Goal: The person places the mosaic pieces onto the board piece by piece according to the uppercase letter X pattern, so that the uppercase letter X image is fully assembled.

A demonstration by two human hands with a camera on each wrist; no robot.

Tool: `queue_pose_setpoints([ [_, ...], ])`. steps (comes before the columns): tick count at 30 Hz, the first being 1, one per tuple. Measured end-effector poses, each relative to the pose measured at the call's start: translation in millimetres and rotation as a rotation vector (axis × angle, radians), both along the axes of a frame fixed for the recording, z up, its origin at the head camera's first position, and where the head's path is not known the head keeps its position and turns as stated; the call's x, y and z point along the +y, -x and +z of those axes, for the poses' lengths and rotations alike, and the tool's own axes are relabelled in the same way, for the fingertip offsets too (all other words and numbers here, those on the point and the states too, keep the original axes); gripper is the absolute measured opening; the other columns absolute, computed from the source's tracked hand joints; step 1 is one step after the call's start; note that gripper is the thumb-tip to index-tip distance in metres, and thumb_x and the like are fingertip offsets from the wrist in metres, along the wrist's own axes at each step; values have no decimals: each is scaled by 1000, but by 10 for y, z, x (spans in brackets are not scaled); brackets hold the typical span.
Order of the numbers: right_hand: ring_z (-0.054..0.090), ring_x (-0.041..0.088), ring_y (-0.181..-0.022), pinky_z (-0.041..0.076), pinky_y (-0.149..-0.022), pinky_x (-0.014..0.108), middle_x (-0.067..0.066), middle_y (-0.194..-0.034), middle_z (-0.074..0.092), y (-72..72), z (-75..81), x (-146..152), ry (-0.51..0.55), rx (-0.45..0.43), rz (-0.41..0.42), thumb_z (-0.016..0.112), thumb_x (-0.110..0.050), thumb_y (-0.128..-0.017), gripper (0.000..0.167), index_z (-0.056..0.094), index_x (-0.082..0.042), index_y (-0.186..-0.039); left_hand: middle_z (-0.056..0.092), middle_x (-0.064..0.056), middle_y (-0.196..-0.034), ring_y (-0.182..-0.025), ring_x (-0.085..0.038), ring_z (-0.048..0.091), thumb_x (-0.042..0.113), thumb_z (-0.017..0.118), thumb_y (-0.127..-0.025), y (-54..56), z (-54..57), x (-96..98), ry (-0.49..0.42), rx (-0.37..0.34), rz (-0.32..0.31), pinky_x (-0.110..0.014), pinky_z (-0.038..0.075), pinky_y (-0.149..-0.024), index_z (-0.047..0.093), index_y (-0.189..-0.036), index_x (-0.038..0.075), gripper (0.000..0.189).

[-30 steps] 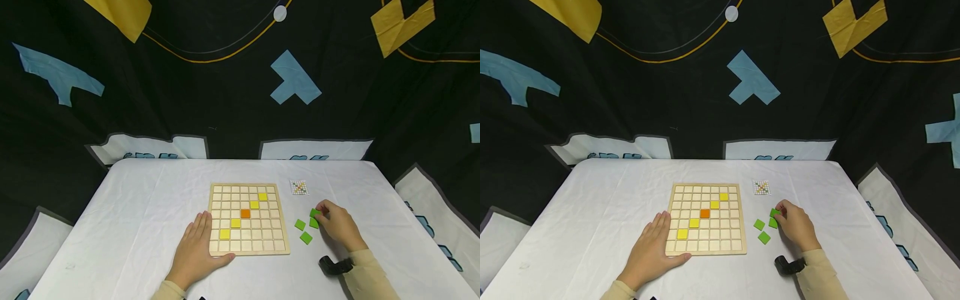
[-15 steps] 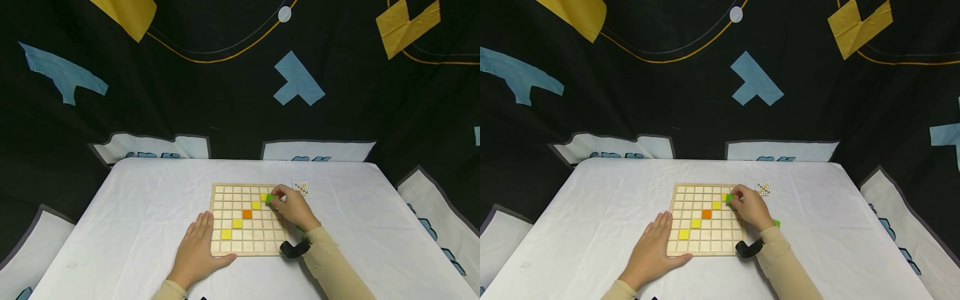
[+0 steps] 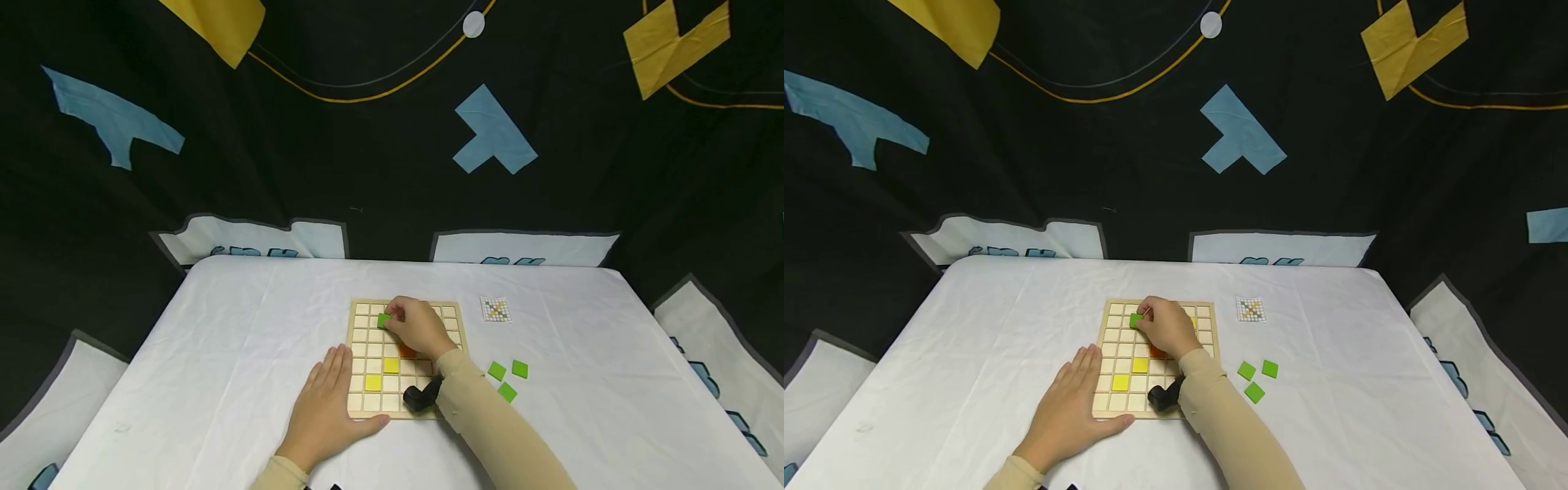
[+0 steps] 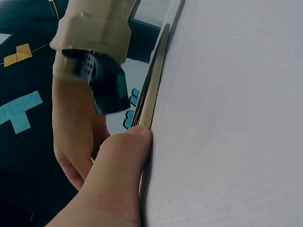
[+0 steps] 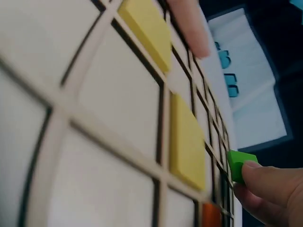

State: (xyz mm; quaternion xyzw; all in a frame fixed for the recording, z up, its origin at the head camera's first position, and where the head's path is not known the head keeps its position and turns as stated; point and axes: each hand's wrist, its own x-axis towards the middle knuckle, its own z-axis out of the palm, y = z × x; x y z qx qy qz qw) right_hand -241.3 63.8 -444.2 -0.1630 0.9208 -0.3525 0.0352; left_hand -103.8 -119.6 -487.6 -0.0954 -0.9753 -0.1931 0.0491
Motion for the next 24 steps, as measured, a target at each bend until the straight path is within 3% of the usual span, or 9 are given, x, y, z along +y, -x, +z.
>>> queue_pose_setpoints([
  [5,54,11,-68,46,-62,26,-6,-79,62,3,-34,-118,-59,42,-13,72,-24,-92,10,69,-18,-99,22,-15,-165,-154,-30,18,85,58,-71,2,-10,3,3,-3,-2,-48,20,-125,25,-155,-2,125],
  [16,56,12,-78,50,-71,29,-2,-92,63,0,-16,-239,-215,53,17,73,-25,-91,19,71,-14,-107,23,-15,-164,-154,-30,20,85,59,-71,4,-17,1,16,15,-3,-48,22,-125,26,-155,-2,125],
  [24,62,12,-84,55,-77,32,-5,-97,65,-38,18,-231,-225,55,42,73,-21,-91,5,76,-18,-94,23,-15,-164,-154,-30,20,87,57,-71,8,-40,-2,13,19,3,-47,21,-125,26,-155,-1,126],
])
